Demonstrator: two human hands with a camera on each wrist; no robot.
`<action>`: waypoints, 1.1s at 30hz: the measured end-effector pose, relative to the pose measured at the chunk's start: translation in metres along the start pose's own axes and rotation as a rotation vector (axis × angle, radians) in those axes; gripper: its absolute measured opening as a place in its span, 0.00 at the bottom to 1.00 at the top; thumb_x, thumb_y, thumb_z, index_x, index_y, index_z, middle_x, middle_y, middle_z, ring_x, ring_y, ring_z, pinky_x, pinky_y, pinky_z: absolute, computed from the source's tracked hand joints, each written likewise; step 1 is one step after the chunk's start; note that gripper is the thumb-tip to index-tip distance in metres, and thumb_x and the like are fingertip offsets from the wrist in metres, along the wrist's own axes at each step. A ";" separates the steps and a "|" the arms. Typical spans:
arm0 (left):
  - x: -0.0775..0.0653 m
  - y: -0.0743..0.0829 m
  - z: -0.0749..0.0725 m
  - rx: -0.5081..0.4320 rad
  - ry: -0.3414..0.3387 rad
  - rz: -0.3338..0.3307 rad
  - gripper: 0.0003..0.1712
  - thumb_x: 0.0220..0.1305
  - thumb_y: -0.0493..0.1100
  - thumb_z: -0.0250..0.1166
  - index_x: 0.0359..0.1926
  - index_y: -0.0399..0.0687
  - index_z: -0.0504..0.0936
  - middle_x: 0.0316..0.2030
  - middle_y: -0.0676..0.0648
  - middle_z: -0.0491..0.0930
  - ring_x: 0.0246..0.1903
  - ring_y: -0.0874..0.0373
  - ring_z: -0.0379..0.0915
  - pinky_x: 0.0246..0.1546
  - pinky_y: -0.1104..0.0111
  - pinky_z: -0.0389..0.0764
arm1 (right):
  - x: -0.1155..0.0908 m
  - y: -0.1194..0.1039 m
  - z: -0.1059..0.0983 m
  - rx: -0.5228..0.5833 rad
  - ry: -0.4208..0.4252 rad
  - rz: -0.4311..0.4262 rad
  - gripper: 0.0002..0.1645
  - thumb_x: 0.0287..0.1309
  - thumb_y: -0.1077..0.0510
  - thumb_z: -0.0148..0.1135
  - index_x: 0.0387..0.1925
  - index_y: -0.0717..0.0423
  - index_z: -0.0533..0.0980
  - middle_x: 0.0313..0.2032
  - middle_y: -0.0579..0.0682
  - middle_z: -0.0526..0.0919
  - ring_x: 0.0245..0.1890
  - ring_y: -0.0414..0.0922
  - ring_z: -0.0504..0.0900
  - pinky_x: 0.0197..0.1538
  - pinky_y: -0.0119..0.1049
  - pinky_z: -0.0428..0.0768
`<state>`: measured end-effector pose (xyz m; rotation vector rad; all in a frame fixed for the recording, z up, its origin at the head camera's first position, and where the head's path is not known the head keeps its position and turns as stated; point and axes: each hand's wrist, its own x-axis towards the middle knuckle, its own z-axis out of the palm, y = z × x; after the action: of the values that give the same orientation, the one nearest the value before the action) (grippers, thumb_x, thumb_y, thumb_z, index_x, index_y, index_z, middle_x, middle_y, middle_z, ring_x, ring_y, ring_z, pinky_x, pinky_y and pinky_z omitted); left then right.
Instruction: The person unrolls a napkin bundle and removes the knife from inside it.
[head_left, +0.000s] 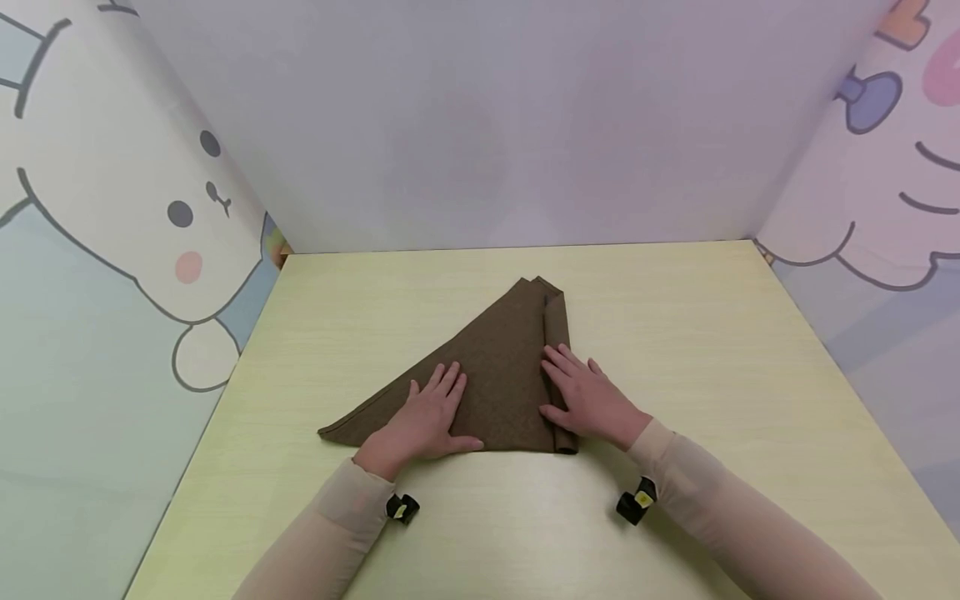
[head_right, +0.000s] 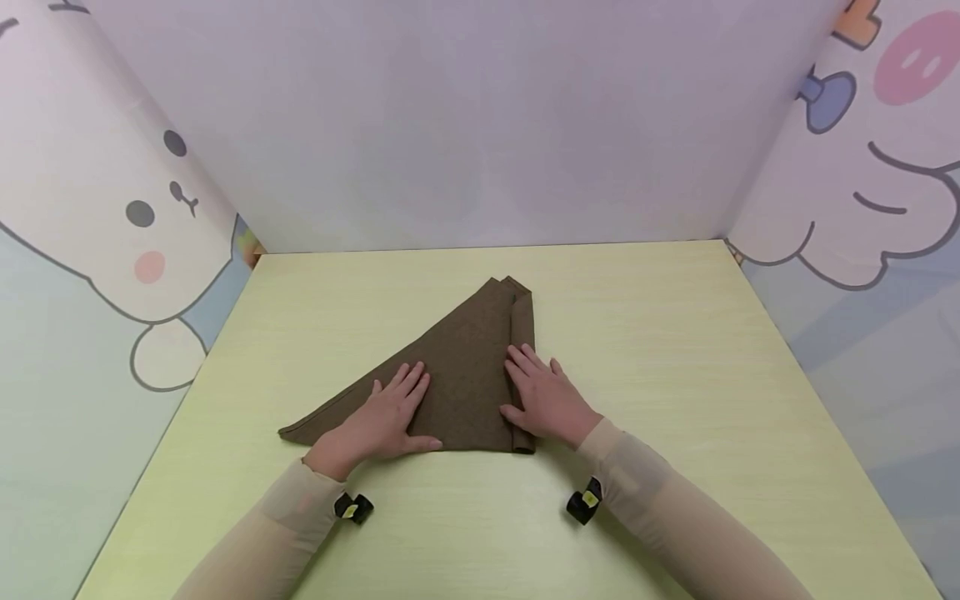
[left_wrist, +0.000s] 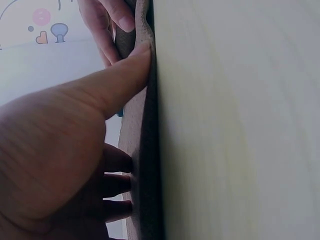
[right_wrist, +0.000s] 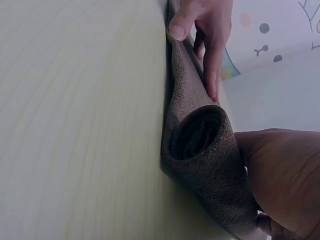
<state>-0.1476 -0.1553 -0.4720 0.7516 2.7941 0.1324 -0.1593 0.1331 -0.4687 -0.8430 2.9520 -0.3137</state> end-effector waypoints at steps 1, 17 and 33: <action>0.000 0.000 0.000 0.000 0.000 0.000 0.63 0.53 0.77 0.57 0.74 0.38 0.49 0.75 0.39 0.41 0.73 0.42 0.36 0.62 0.37 0.54 | 0.000 0.000 0.000 0.003 0.000 0.001 0.45 0.61 0.40 0.60 0.69 0.63 0.61 0.72 0.56 0.55 0.73 0.54 0.49 0.64 0.62 0.58; -0.001 0.001 -0.002 -0.006 -0.004 -0.002 0.63 0.53 0.77 0.57 0.74 0.38 0.49 0.75 0.39 0.41 0.73 0.42 0.36 0.62 0.37 0.53 | -0.006 0.009 0.001 0.031 0.015 0.009 0.44 0.62 0.40 0.60 0.69 0.63 0.61 0.72 0.57 0.55 0.73 0.55 0.50 0.63 0.63 0.59; 0.001 0.000 -0.001 0.003 -0.011 -0.004 0.64 0.53 0.78 0.57 0.74 0.38 0.49 0.75 0.39 0.40 0.73 0.42 0.35 0.62 0.37 0.53 | -0.012 0.019 -0.002 0.066 0.009 0.015 0.44 0.61 0.44 0.62 0.70 0.64 0.60 0.72 0.59 0.55 0.72 0.57 0.52 0.63 0.61 0.61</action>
<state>-0.1487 -0.1547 -0.4717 0.7454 2.7852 0.1234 -0.1591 0.1559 -0.4706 -0.8128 2.9371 -0.4124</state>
